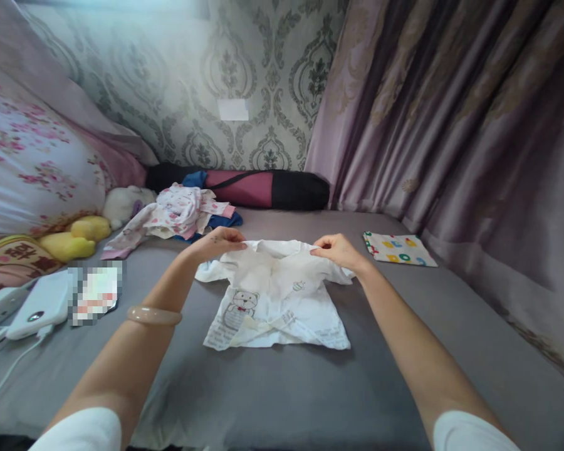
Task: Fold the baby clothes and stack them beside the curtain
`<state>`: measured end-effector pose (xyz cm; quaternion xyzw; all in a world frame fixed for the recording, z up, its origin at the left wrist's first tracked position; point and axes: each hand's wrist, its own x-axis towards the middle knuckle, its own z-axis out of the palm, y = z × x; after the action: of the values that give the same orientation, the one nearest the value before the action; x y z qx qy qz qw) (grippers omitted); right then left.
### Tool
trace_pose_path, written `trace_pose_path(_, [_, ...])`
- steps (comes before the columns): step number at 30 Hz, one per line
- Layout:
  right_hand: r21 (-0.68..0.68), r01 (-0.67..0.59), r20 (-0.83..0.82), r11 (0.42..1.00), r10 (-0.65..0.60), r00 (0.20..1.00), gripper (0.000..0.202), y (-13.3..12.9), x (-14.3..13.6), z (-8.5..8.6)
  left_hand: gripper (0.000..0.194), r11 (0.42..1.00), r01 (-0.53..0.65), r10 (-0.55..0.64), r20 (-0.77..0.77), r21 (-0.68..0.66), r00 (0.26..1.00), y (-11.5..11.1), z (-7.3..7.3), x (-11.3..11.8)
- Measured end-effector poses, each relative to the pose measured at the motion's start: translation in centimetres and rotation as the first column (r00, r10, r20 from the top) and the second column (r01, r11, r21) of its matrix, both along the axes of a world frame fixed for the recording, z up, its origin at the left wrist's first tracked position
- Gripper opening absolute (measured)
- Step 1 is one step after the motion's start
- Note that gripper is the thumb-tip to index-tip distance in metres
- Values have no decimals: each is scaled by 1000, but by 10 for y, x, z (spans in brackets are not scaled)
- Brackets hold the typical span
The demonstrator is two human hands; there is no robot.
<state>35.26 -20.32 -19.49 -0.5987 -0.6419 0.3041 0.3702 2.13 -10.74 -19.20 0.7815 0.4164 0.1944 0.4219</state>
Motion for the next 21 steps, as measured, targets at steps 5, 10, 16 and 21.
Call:
trace_pose_path(5, [80,45,-8,996,-44,999,29,-6,1,37,37,951,-21,40,-54,309,998,-8,39,8])
trace_pose_path(10, [129,-24,-75,991,34,997,35,-18,1,99,30,861,-154,141,65,484,988,-24,104,8])
trace_pose_path(16, [141,-112,11,984,111,994,32,-25,9,155,31,917,-112,-3,288,382,958,-29,154,-7])
trace_pose_path(21, [267,-44,218,963,-16,976,19,11,1,153,25,777,-235,199,126,584,972,6,150,23])
